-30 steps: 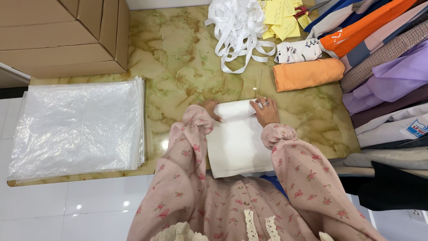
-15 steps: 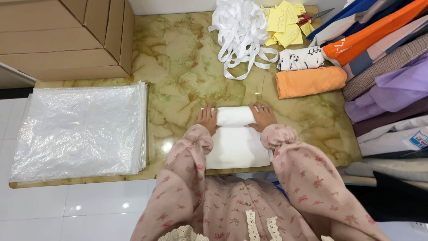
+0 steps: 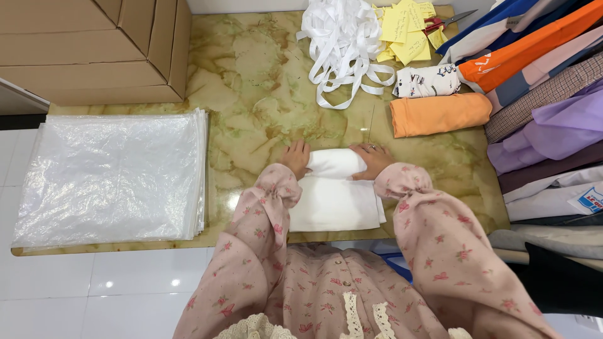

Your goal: The person takes several shirts from a clothing rack, including white, black, light blue, and gray items. They fold each shirt by hand on a marble-patterned table and place them into a neat stack next to other folded garments.

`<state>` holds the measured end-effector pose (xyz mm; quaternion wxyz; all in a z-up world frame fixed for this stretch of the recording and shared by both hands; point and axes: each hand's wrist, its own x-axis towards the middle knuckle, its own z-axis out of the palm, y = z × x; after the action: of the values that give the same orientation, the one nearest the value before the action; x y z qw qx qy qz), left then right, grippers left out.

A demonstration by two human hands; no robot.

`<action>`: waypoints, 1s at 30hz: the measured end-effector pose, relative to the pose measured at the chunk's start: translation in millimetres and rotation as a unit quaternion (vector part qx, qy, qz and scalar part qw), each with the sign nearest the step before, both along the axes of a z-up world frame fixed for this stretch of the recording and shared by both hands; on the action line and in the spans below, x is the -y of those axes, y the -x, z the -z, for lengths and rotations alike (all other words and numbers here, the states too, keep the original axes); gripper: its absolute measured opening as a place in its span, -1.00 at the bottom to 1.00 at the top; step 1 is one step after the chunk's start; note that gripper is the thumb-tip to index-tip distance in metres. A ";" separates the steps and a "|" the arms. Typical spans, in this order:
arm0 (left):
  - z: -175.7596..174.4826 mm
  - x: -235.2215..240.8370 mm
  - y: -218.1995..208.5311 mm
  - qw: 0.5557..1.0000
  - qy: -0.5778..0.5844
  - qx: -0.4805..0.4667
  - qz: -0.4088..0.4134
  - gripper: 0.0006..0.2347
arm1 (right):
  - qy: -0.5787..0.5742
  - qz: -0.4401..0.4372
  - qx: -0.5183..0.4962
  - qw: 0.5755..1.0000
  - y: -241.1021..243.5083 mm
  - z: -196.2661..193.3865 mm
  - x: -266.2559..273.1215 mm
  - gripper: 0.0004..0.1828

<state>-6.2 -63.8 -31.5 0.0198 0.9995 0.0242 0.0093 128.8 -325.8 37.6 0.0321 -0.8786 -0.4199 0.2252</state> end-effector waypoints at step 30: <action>11.5 65.7 67.1 0.988 -0.004 0.154 0.021 -0.57 | -0.083 -0.128 0.177 0.972 52.4 19.8 7.4 0.05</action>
<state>-73.3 -129.5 -43.0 0.0200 0.9865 -0.0003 0.1626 76.4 -333.2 17.8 0.0006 -0.8379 -0.5448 0.0325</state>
